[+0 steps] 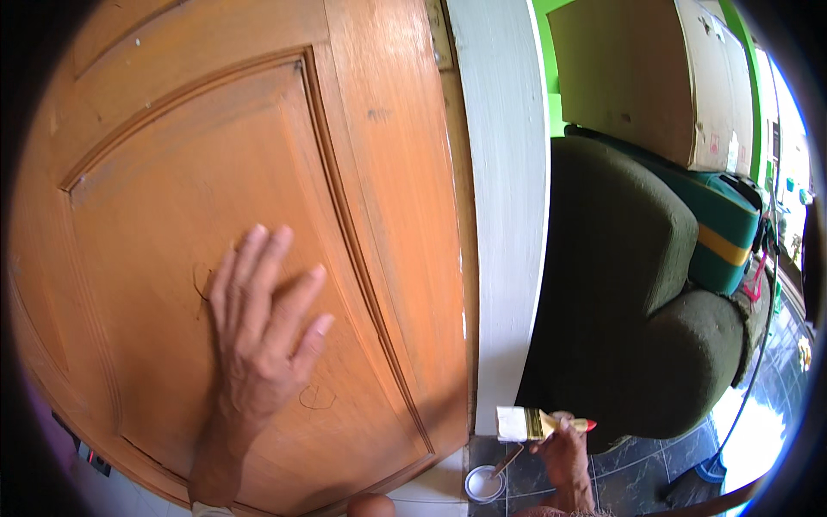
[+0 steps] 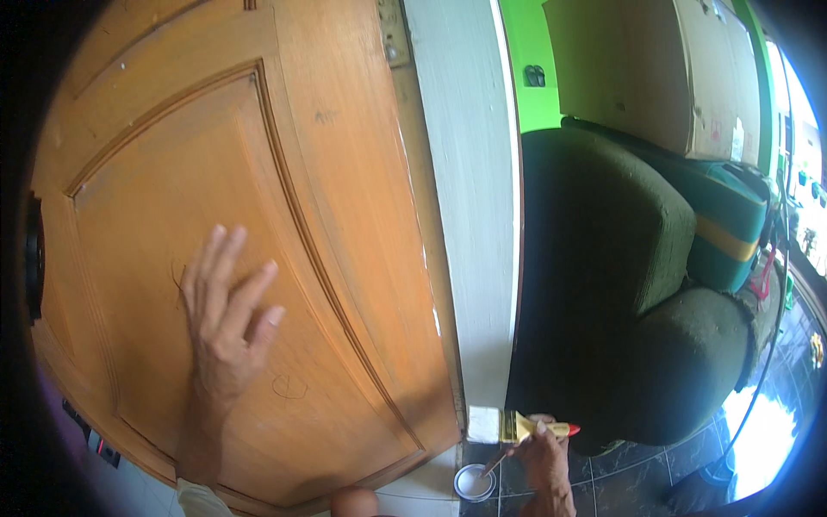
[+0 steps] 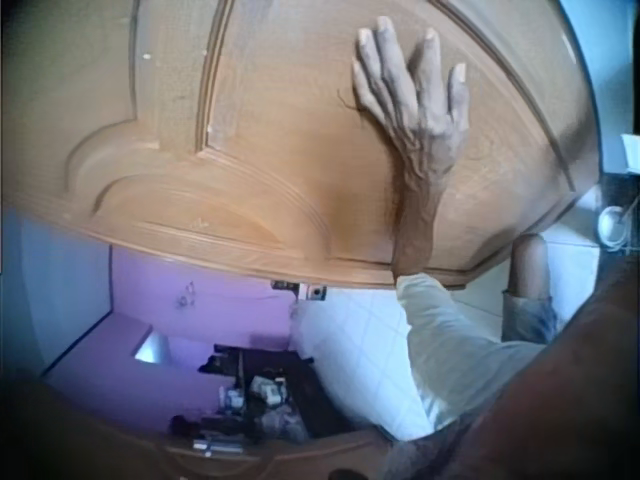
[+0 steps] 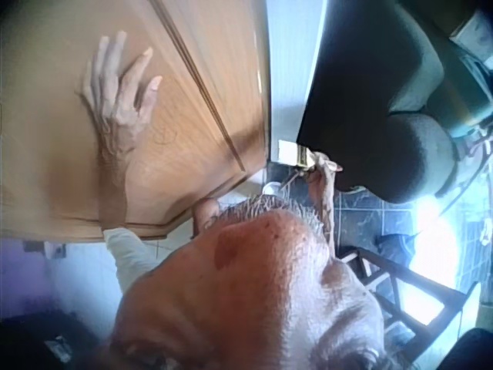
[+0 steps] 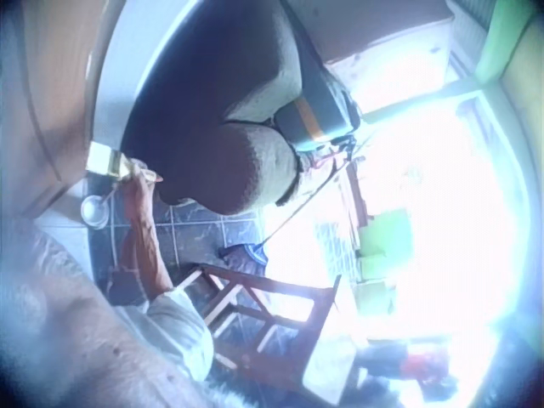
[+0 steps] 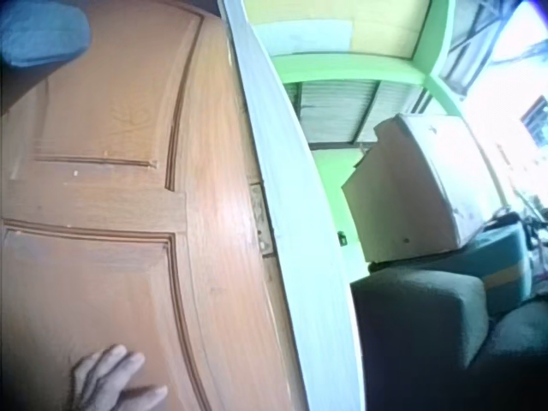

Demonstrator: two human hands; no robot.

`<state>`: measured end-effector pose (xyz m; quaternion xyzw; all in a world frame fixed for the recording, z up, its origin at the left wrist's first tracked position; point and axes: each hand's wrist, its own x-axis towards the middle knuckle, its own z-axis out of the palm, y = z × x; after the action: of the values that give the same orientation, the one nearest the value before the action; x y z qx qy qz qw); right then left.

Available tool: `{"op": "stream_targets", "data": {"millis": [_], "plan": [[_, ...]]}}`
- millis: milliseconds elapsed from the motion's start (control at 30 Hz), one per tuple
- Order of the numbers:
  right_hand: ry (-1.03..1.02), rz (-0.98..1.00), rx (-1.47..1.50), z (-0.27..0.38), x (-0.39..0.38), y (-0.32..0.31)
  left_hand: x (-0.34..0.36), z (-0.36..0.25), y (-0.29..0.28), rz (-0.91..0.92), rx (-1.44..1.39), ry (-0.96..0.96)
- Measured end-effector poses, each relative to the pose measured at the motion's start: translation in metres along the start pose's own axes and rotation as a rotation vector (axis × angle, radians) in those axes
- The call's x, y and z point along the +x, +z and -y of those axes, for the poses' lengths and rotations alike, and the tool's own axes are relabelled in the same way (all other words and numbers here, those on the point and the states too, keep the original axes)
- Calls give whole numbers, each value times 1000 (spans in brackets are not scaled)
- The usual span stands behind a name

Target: The person paints the white door frame using a paintbrush and a small paint can. They repeatedly dip the brush into the paint and apply it to the vertical and horizontal sections of the frame.

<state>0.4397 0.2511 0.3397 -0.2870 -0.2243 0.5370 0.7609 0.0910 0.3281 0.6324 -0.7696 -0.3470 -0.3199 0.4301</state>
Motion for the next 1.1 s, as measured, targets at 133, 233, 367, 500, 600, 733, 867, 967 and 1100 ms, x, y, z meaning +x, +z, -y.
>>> {"op": "stream_targets", "data": {"millis": [133,233,367,500,600,733,867,967,1100], "plan": [[98,-20,196,-42,0,-36,48,40,-47,-105,290,-12],[89,-106,199,-43,-13,-71,77,66,-60,-210,365,-16],[61,-150,146,-41,-33,-94,115,111,-77,-278,468,-20],[15,-198,32,-35,-40,-72,134,152,-93,-258,524,-23],[-126,-139,-125,-1,-18,-28,136,157,-90,-297,533,-17],[-513,33,-333,92,31,63,160,175,-87,-444,577,39],[-929,86,-487,171,71,176,173,192,-104,-325,573,-42],[-1102,206,-593,214,83,257,180,197,-115,-421,641,97],[-1209,334,-657,260,121,304,178,164,-113,-426,516,-18]]}}
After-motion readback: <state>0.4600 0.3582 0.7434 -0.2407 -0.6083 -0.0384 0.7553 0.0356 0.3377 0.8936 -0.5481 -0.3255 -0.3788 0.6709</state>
